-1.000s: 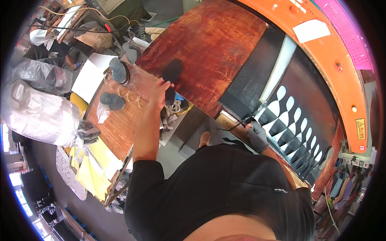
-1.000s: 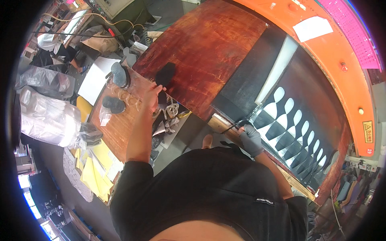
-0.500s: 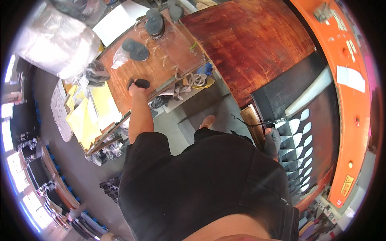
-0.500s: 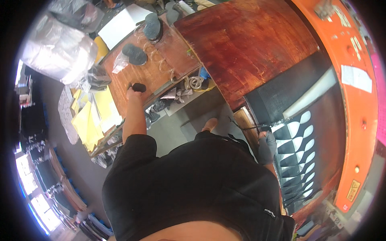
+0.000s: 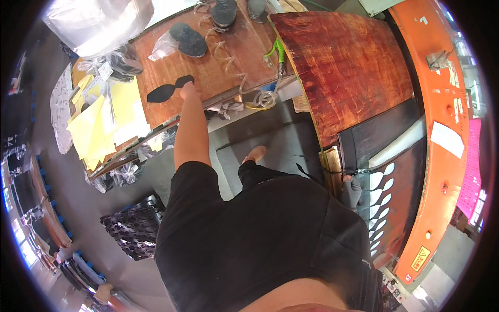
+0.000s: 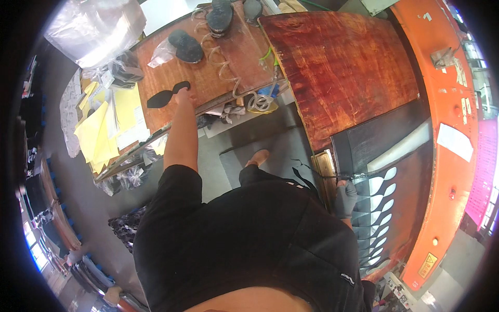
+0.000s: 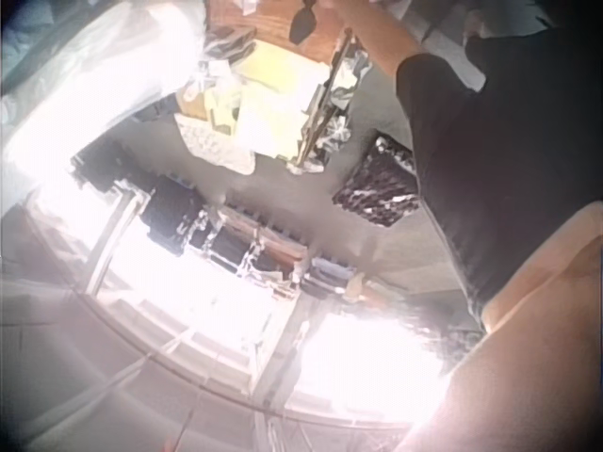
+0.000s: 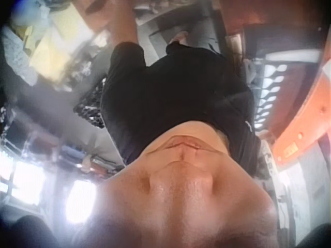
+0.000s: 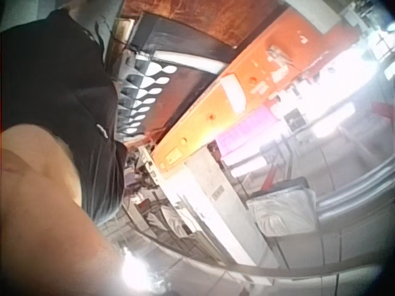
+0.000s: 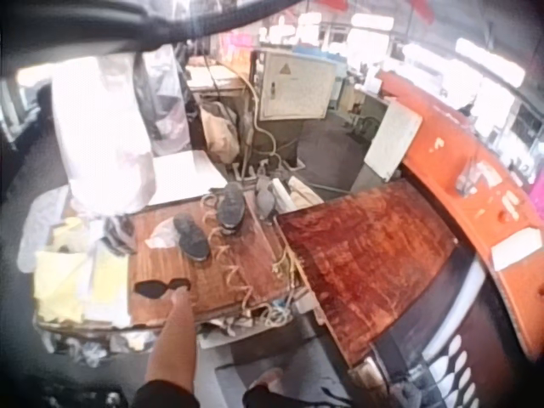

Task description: The person gathers black rubber parts, uses a green-handled tool to trim edges, and places the parts into clear plastic bags. They tie the bags and stack them on a nearby pallet. The person also arranges additional rubber parts on a tray.

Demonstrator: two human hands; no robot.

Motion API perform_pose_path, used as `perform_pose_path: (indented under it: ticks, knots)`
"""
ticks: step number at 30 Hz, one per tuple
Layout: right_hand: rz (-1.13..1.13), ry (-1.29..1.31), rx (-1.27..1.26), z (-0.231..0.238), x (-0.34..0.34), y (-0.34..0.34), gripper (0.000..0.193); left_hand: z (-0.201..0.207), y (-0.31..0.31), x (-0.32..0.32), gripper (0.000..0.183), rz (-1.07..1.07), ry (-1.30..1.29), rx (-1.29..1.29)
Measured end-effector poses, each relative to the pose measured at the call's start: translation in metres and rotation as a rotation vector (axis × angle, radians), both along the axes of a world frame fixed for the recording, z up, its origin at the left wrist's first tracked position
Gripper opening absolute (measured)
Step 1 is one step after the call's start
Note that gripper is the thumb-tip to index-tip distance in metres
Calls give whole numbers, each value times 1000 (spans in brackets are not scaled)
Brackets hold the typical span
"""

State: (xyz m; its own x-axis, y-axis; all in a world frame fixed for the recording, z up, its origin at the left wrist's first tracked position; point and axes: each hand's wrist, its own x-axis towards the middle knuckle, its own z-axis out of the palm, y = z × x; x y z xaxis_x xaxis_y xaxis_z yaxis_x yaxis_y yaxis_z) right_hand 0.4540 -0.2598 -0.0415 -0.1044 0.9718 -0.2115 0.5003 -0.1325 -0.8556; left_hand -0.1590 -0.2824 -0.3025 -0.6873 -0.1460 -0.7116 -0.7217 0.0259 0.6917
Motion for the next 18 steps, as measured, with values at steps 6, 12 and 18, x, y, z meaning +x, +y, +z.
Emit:
perform_pose_path:
  ticks: [6, 12, 18]
  knots:
    - [-19, -36, 31, -1, 0, -3, 16, 58, -46, -7, 41, -950, 809, -1119]
    - [-89, -18, -4, -1, -2, -4, 15, 89, -53, -35, 47, -1573, 662, -1302]
    - [-55, -19, 11, -3, 0, -4, 17, 89, -48, -42, 25, -1715, 524, -1348]
